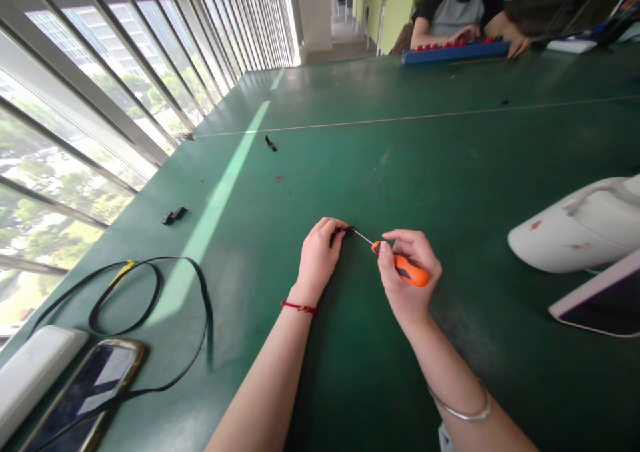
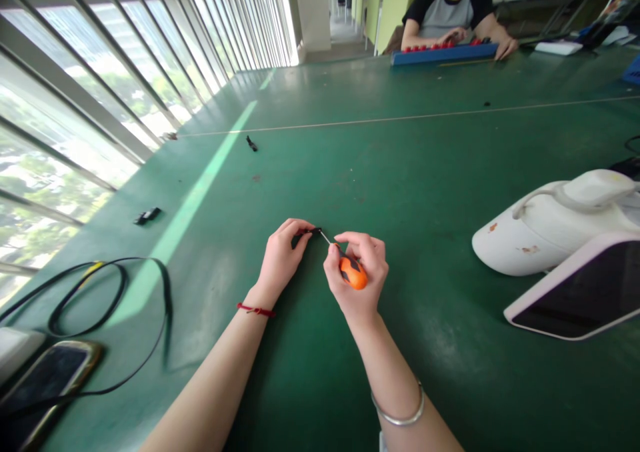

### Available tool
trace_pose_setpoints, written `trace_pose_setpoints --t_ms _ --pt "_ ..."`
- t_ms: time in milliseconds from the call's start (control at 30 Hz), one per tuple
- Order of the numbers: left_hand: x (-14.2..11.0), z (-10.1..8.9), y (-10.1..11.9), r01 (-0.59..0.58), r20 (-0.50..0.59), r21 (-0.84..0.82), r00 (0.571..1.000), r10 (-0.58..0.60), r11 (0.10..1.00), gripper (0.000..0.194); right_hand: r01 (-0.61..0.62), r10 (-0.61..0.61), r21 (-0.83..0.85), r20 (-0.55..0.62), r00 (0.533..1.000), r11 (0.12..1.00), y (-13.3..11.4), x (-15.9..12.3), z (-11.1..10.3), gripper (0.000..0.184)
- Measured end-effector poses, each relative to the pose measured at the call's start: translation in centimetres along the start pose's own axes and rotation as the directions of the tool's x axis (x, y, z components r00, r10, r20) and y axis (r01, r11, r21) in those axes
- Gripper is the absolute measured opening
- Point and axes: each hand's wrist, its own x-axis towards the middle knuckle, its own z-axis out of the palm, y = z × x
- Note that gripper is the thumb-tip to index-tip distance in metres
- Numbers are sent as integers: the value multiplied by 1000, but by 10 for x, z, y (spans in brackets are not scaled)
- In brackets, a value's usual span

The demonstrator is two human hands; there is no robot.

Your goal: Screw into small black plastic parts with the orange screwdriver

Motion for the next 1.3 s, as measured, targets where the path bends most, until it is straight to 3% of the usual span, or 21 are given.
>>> trace_pose_setpoints --t_ms 100,267,467,667,833,1033,1200,1300 --pt "0 0 -1 -7 0 1 1000 7 1000 14 5 -4 26 -8 1000 1000 1 1 2 15" --pt "0 1 -2 -8 -2 6 1000 8 1000 14 92 -76 129 -129 989 987 2 5 4 40" --pt "0 1 -1 -7 -2 20 1000 7 1000 14 -19 19 1 -38 999 1000 2 2 2 8" --pt "0 1 -2 -20 -8 10 1000 20 1000 14 96 -76 141 -141 987 985 0 4 4 39" --pt "-1 1 -1 -9 -3 13 1000 9 1000 15 15 -16 -21 -33 999 1000 0 2 2 9" --pt "-1 0 -1 -13 -5 10 1000 13 1000 15 99 -88 85 -120 989 991 2 3 4 39" --pt "-1 0 0 -11 -2 17 1000 11 1000 15 -50 50 -11 -13 999 999 3 1 4 11" --pt "-1 0 0 -13 -3 12 1000 13 1000 15 16 -13 77 -44 999 997 1 2 5 24"
